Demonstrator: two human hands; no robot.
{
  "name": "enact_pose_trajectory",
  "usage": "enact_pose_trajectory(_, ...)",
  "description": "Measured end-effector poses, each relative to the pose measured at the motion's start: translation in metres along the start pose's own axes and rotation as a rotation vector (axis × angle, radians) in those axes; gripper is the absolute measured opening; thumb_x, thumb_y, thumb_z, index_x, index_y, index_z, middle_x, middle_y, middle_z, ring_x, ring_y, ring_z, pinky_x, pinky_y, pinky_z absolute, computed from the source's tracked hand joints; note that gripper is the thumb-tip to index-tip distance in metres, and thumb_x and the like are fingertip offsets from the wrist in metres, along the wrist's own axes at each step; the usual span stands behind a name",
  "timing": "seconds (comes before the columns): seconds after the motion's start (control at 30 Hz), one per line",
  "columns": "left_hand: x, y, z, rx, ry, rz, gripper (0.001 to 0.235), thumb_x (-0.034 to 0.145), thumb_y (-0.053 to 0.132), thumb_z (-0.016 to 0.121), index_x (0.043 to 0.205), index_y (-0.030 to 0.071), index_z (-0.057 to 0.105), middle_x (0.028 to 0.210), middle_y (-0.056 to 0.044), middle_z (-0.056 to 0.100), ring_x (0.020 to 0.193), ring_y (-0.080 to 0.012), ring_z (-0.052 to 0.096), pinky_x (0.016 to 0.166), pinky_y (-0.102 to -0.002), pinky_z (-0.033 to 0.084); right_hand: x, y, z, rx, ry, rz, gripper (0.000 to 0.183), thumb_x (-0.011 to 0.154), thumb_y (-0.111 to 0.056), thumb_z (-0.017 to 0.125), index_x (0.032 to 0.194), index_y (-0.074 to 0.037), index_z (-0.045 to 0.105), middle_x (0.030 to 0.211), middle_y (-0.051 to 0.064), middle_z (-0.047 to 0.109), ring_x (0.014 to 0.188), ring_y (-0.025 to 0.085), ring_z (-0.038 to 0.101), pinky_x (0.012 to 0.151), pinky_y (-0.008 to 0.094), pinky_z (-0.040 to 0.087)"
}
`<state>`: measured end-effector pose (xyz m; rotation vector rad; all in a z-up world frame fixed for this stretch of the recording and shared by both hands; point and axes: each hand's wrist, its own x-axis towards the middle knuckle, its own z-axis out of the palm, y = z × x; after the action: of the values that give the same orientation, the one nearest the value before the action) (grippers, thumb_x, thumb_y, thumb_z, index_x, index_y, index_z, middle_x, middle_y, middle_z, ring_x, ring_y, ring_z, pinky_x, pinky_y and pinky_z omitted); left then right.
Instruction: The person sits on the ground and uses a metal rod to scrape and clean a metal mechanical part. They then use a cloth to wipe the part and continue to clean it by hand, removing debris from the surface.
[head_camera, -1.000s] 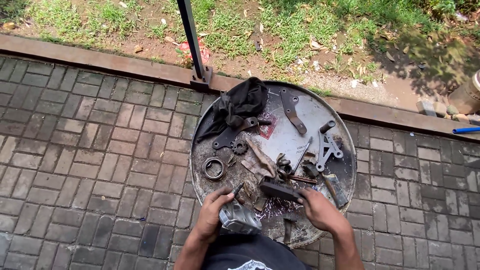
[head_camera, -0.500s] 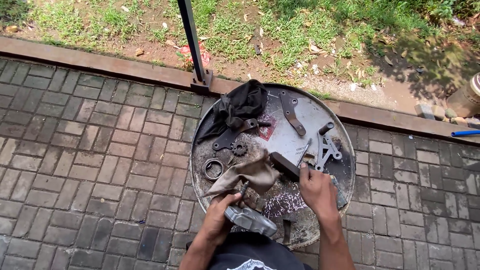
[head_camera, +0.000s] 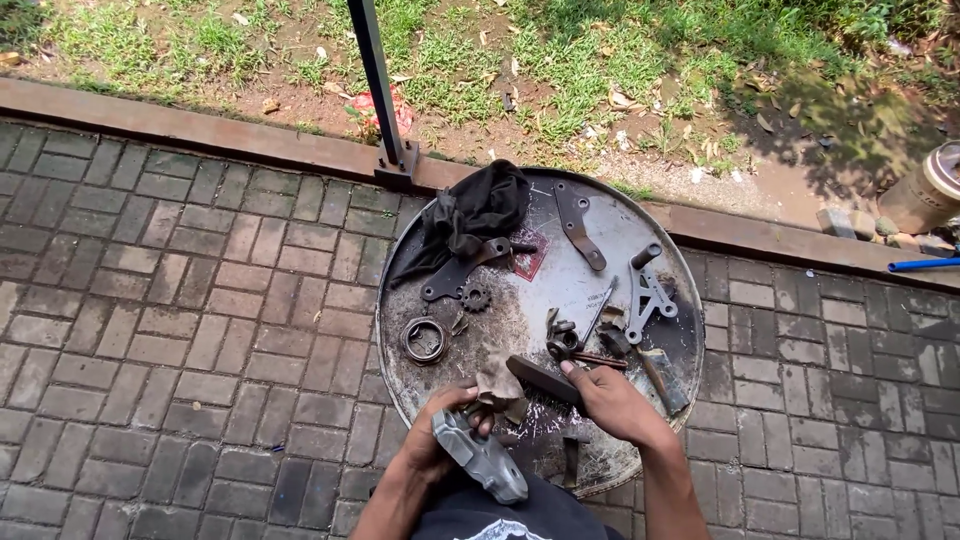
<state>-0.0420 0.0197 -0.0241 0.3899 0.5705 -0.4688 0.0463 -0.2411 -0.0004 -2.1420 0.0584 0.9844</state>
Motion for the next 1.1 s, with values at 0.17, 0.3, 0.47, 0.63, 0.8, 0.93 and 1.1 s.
enact_pose_trajectory(0.17, 0.015, -0.002, -0.015, 0.03, 0.056, 0.083, 0.023, 0.087, 0.004, 0.073, 0.102, -0.004, 0.056, 0.084, -0.014, 0.063, 0.057, -0.0177, 0.065, 0.051, -0.026, 0.059, -0.015, -0.013, -0.027, 0.071, 0.034, 0.111, 0.056, 0.109, -0.052, 0.044, 0.07, -0.012, 0.051, 0.062, -0.003, 0.04, 0.05, 0.012, 0.033, 0.049, 0.025, 0.031)
enact_pose_trajectory(0.3, 0.023, 0.002, -0.037, 0.03, 0.096, 0.174, 0.026, 0.085, 0.007, 0.074, 0.104, -0.004, 0.06, 0.097, -0.015, 0.063, 0.061, -0.0175, 0.061, 0.056, -0.027, 0.054, -0.029, 0.021, -0.09, 0.56, 0.516, 0.112, 0.054, 0.118, -0.044, 0.034, 0.107, 0.001, 0.06, 0.088, 0.013, 0.054, 0.071, 0.021, 0.043, 0.06, 0.032, 0.034)
enact_pose_trajectory(0.47, -0.001, 0.029, 0.01, 0.553, 0.57, 0.305, 0.071, 0.086, 0.021, 0.067, 0.152, 0.014, 0.042, 0.107, -0.014, 0.067, 0.085, -0.0232, 0.063, 0.071, -0.035, 0.046, -0.031, 0.066, -0.106, 0.63, 0.7, -0.011, 0.06, 0.122, -0.048, 0.034, 0.1, 0.003, 0.057, 0.083, 0.015, 0.055, 0.067, 0.024, 0.048, 0.052, 0.036, 0.036)
enact_pose_trajectory(0.63, -0.012, 0.026, 0.026, 0.616, 0.549, 0.297, 0.057, 0.084, 0.023, 0.068, 0.139, 0.021, 0.052, 0.125, -0.024, 0.072, 0.11, -0.0287, 0.07, 0.108, -0.044, 0.046, -0.002, 0.065, -0.039, 0.734, 0.44, -0.133, 0.063, 0.115, -0.047, 0.034, 0.101, 0.006, 0.065, 0.079, 0.021, 0.065, 0.054, 0.026, 0.053, 0.042, 0.035, 0.04)
enact_pose_trajectory(0.8, 0.016, -0.003, 0.011, 0.182, 0.117, 0.324, 0.009, 0.09, 0.004, 0.066, 0.097, -0.001, 0.064, 0.08, -0.01, 0.061, 0.06, -0.0178, 0.06, 0.062, -0.033, 0.056, 0.037, 0.036, 0.056, 0.907, 0.144, -0.347, 0.059, 0.103, -0.046, 0.029, 0.103, 0.001, 0.065, 0.087, 0.02, 0.065, 0.073, 0.03, 0.06, 0.058, 0.037, 0.05)
enact_pose_trajectory(0.93, 0.006, -0.012, 0.041, 0.262, 0.112, 0.336, 0.008, 0.089, 0.004, 0.065, 0.097, 0.003, 0.066, 0.067, -0.011, 0.06, 0.06, -0.0203, 0.059, 0.065, -0.036, 0.052, 0.019, -0.026, 0.057, 0.695, 0.169, -0.688, 0.046, 0.104, -0.02, 0.037, 0.062, -0.02, 0.057, 0.059, -0.001, 0.061, 0.055, 0.015, 0.056, 0.13, 0.055, 0.009)
enact_pose_trajectory(1.1, -0.006, -0.013, 0.063, 0.509, 0.167, 0.429, 0.011, 0.09, 0.006, 0.062, 0.1, 0.0, 0.064, 0.084, -0.012, 0.061, 0.069, -0.0203, 0.06, 0.065, -0.033, 0.053, 0.014, -0.047, 0.053, 0.769, 0.431, -1.115, 0.033, 0.092, -0.019, 0.046, 0.063, -0.005, 0.055, 0.064, 0.006, 0.055, 0.045, 0.015, 0.047, 0.033, 0.027, 0.034)
